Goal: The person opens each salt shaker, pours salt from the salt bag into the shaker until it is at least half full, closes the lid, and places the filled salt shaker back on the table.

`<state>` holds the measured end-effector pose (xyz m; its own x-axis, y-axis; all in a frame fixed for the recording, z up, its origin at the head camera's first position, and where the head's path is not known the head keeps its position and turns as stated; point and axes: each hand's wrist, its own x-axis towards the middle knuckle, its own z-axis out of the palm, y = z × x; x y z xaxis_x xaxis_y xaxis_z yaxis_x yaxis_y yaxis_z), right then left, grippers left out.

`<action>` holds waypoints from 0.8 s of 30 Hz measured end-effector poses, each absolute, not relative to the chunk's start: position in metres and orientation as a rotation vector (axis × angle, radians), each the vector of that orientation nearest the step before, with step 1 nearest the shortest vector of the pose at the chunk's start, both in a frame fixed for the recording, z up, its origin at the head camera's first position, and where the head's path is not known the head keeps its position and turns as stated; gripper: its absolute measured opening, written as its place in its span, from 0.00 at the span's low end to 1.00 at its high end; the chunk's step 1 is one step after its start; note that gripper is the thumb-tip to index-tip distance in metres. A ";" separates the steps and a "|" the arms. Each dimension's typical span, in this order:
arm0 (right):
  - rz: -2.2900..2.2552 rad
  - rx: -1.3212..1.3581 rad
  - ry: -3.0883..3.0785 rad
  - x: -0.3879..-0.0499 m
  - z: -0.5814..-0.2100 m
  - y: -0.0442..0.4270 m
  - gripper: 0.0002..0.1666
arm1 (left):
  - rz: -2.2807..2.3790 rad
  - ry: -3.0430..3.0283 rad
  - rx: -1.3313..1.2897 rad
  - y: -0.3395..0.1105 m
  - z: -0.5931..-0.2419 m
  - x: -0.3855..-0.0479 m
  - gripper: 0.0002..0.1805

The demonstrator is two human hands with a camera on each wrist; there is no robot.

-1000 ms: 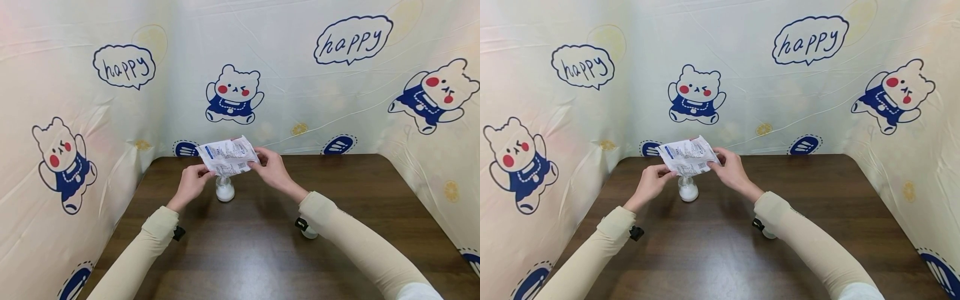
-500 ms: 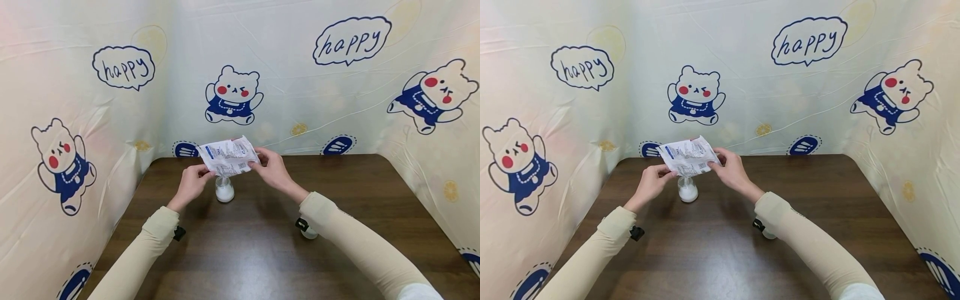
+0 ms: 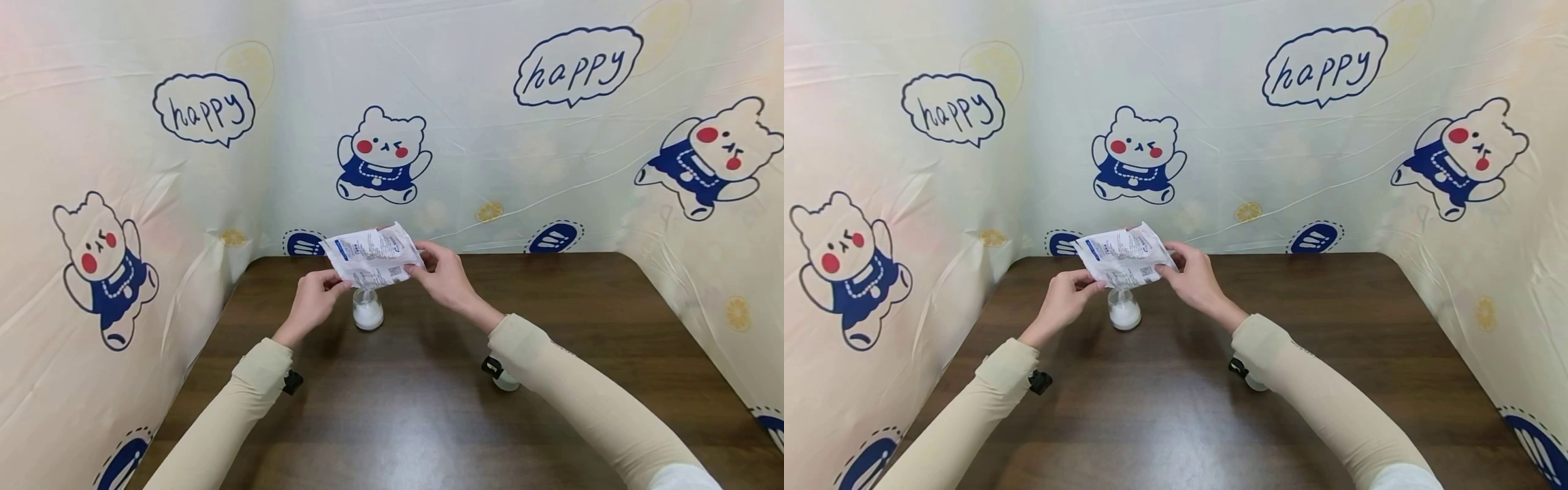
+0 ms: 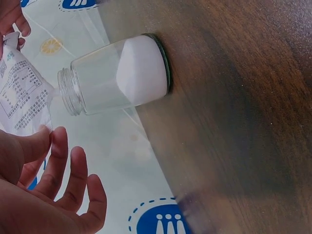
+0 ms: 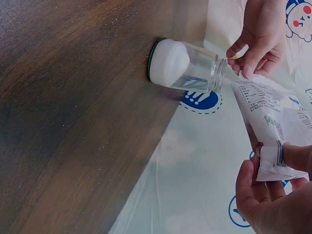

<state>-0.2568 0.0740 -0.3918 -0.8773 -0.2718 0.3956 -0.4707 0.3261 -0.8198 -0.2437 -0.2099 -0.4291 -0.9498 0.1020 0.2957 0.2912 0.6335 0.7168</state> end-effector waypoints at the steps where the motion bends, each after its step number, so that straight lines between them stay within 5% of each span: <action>1: 1.581 0.683 -2.401 -0.257 -0.392 0.074 0.21 | -1.210 -2.627 -0.322 -0.210 -0.429 -0.244 0.08; 24: 1.590 0.674 -2.412 -0.254 -0.391 0.076 0.21 | -1.213 -2.636 -0.329 -0.208 -0.432 -0.245 0.08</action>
